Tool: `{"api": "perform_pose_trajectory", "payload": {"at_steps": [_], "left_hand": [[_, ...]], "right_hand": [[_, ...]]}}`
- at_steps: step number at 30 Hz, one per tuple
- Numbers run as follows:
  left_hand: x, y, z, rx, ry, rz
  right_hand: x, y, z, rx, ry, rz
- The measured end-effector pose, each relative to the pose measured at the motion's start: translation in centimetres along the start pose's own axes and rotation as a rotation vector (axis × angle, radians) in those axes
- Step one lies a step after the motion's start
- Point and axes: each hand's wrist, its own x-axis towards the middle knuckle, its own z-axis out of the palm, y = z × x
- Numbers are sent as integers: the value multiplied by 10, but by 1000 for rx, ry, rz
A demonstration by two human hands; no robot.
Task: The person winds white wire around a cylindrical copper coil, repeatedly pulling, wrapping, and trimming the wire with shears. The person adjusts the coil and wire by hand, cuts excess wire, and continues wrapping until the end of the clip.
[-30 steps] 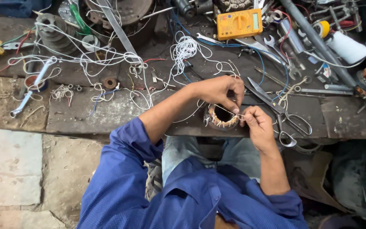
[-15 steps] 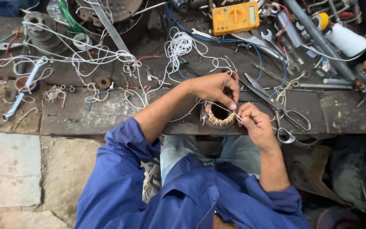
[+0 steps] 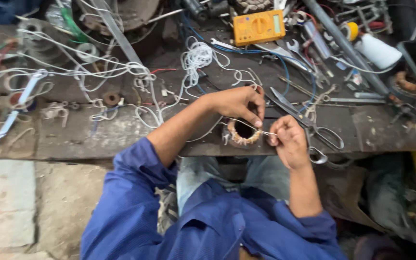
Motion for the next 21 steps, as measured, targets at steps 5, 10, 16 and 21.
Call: {"api": "perform_pose_trajectory", "payload": {"at_steps": [5,10,16,21], "left_hand": [[8,4,0,57,14,24],[3,0,-5,22,12,18],[9,-8,-1,91,45,80],[10,-9,2,92,40,44]], "right_hand": [[6,-42,8,-599,-70,323],[-34,-142,-20,-889,42,68],[-73,-198,-76,-854,346,-247],[-82,-180,-89,-720,404,-44]]}}
